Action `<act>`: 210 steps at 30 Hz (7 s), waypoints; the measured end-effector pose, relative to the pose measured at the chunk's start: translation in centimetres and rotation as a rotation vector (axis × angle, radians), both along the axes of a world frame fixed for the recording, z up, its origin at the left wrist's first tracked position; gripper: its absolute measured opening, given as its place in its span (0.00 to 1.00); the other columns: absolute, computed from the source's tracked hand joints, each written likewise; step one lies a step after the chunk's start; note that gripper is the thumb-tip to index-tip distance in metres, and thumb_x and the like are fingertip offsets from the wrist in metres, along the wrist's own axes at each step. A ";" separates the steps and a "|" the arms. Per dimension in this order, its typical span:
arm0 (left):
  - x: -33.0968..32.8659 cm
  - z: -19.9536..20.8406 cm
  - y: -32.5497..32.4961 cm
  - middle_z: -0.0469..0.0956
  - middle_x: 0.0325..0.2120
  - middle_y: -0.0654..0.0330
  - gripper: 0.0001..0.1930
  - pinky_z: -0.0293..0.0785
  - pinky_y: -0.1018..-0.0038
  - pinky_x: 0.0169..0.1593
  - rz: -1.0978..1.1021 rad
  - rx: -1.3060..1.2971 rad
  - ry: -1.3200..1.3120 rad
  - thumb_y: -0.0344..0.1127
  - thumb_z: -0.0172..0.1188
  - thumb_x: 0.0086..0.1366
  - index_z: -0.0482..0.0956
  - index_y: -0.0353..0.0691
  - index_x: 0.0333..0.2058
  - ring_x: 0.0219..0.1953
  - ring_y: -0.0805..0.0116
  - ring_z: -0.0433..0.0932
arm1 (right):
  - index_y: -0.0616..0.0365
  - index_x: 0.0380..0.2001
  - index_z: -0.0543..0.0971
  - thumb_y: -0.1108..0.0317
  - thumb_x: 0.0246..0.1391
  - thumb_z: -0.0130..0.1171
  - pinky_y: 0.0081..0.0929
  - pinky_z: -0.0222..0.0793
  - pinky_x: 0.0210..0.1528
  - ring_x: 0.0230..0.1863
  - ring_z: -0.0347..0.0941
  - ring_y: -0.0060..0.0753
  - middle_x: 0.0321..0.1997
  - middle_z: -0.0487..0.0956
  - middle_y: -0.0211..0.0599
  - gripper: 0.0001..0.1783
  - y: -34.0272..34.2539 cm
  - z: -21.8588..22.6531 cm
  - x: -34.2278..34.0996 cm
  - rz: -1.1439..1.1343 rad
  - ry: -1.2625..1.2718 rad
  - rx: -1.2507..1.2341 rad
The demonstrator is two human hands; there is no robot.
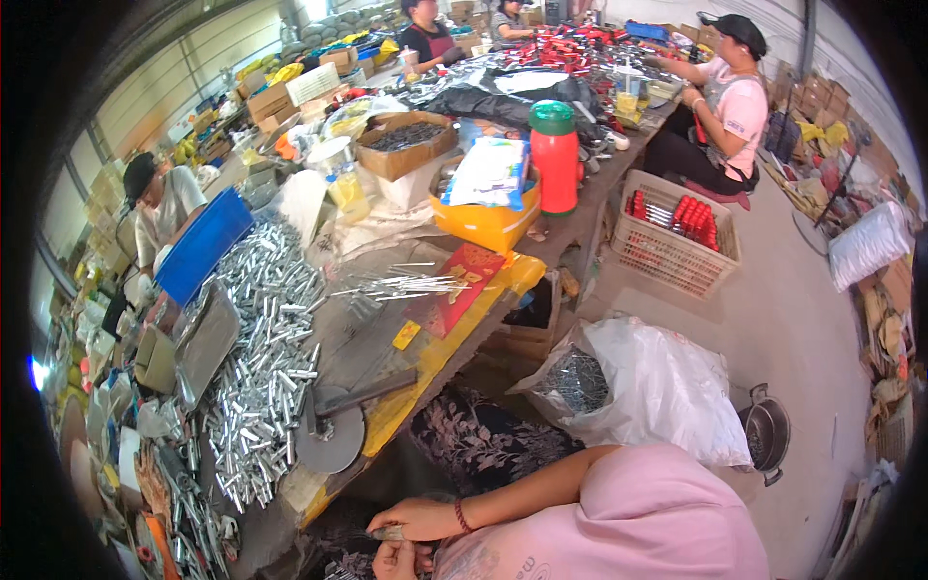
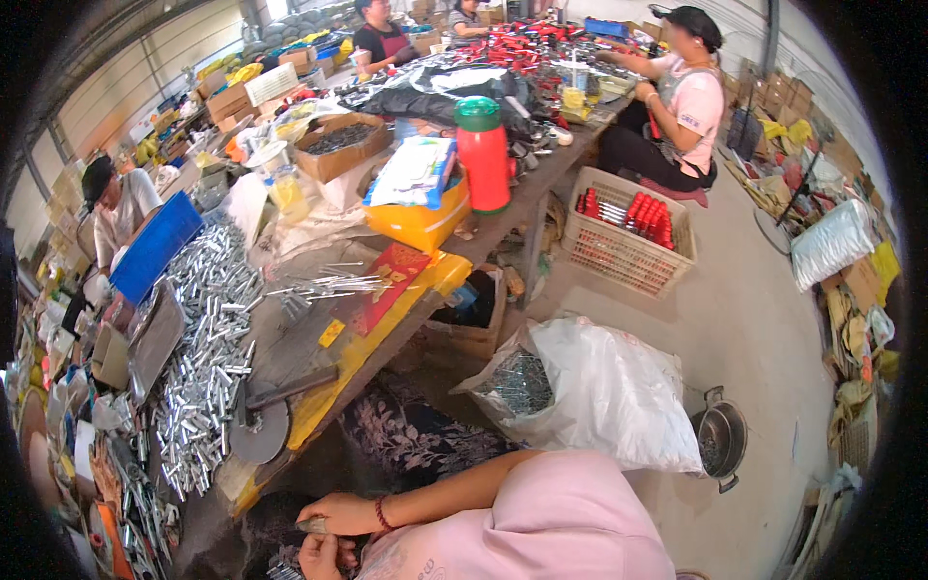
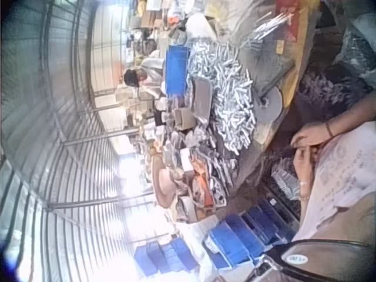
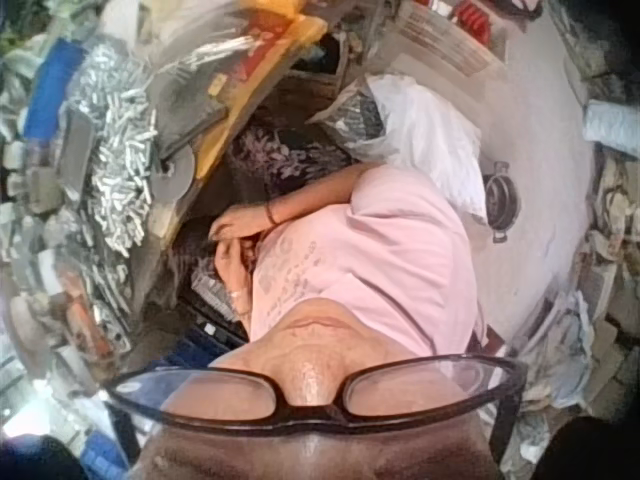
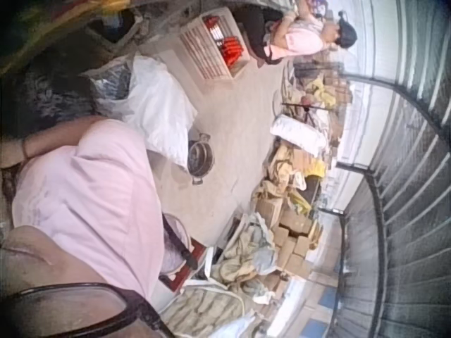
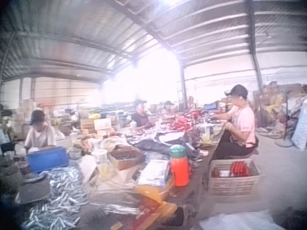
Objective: The person assembles small metal components by inserting metal pins into metal sleeves, hammering them on an anvil, and placing the assembled pieces into a slotted metal tray.
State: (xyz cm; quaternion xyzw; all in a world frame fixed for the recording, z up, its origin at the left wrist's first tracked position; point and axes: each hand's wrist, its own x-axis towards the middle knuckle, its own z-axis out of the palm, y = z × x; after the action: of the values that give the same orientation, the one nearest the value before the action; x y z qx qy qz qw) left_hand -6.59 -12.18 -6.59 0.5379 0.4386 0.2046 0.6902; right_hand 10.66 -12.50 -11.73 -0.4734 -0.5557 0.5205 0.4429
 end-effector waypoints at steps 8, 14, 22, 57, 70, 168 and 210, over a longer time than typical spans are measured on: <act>1.0 -2.2 -0.2 0.81 0.30 0.65 0.11 0.70 0.79 0.31 -0.049 0.433 0.025 0.36 0.61 0.76 0.82 0.33 0.47 0.27 0.80 0.72 | 0.53 0.56 0.82 0.63 0.66 0.56 0.36 0.76 0.48 0.44 0.85 0.43 0.44 0.87 0.47 0.19 -0.4 0.2 0.5 -0.069 0.045 0.029; 0.9 -0.1 0.2 0.82 0.22 0.59 0.13 0.69 0.78 0.24 0.042 0.196 0.162 0.38 0.60 0.75 0.79 0.36 0.32 0.19 0.75 0.75 | 0.50 0.49 0.85 0.62 0.61 0.61 0.40 0.80 0.44 0.42 0.85 0.52 0.44 0.87 0.47 0.14 -0.3 -0.4 0.2 -0.252 -0.163 0.233; 1.4 -0.5 0.8 0.83 0.24 0.62 0.09 0.73 0.80 0.26 0.071 -0.040 0.107 0.35 0.62 0.74 0.82 0.35 0.37 0.22 0.79 0.78 | 0.51 0.47 0.85 0.66 0.51 0.66 0.36 0.79 0.35 0.31 0.82 0.40 0.30 0.82 0.34 0.17 -0.9 1.7 2.1 -0.348 -0.661 0.609; 7.3 8.8 16.0 0.87 0.38 0.57 0.09 0.79 0.61 0.40 0.083 1.080 0.752 0.41 0.64 0.69 0.85 0.46 0.43 0.36 0.54 0.86 | 0.50 0.46 0.86 0.70 0.43 0.73 0.35 0.80 0.38 0.35 0.82 0.42 0.37 0.83 0.35 0.22 -1.5 13.1 12.7 -0.418 -0.786 0.714; 7.8 9.0 12.6 0.80 0.39 0.61 0.17 0.78 0.82 0.36 0.214 0.439 -0.186 0.26 0.62 0.71 0.75 0.37 0.57 0.35 0.77 0.80 | 0.56 0.34 0.84 0.68 0.50 0.69 0.46 0.78 0.50 0.48 0.81 0.51 0.42 0.80 0.42 0.08 6.7 14.5 25.9 -0.634 -1.459 0.273; 6.5 7.2 12.4 0.77 0.33 0.60 0.10 0.74 0.68 0.36 0.055 1.258 0.326 0.27 0.73 0.60 0.89 0.43 0.41 0.33 0.61 0.78 | 0.51 0.41 0.85 0.75 0.54 0.62 0.44 0.76 0.49 0.48 0.80 0.48 0.44 0.80 0.36 0.11 12.5 13.0 23.2 -0.379 -1.249 0.421; 6.6 6.3 12.6 0.74 0.31 0.56 0.07 0.74 0.67 0.41 0.069 1.252 0.290 0.23 0.69 0.59 0.85 0.36 0.37 0.35 0.57 0.76 | 0.54 0.34 0.79 0.64 0.46 0.68 0.32 0.72 0.45 0.43 0.73 0.34 0.41 0.71 0.31 0.12 6.4 12.8 8.5 -0.210 -1.046 0.810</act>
State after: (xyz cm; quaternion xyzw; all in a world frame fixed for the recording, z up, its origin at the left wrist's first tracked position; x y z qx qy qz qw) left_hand 0.00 0.38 -0.27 0.8468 0.3422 0.3690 0.1724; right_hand 19.12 -6.13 1.12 -0.5114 -0.7997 -0.0733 0.3061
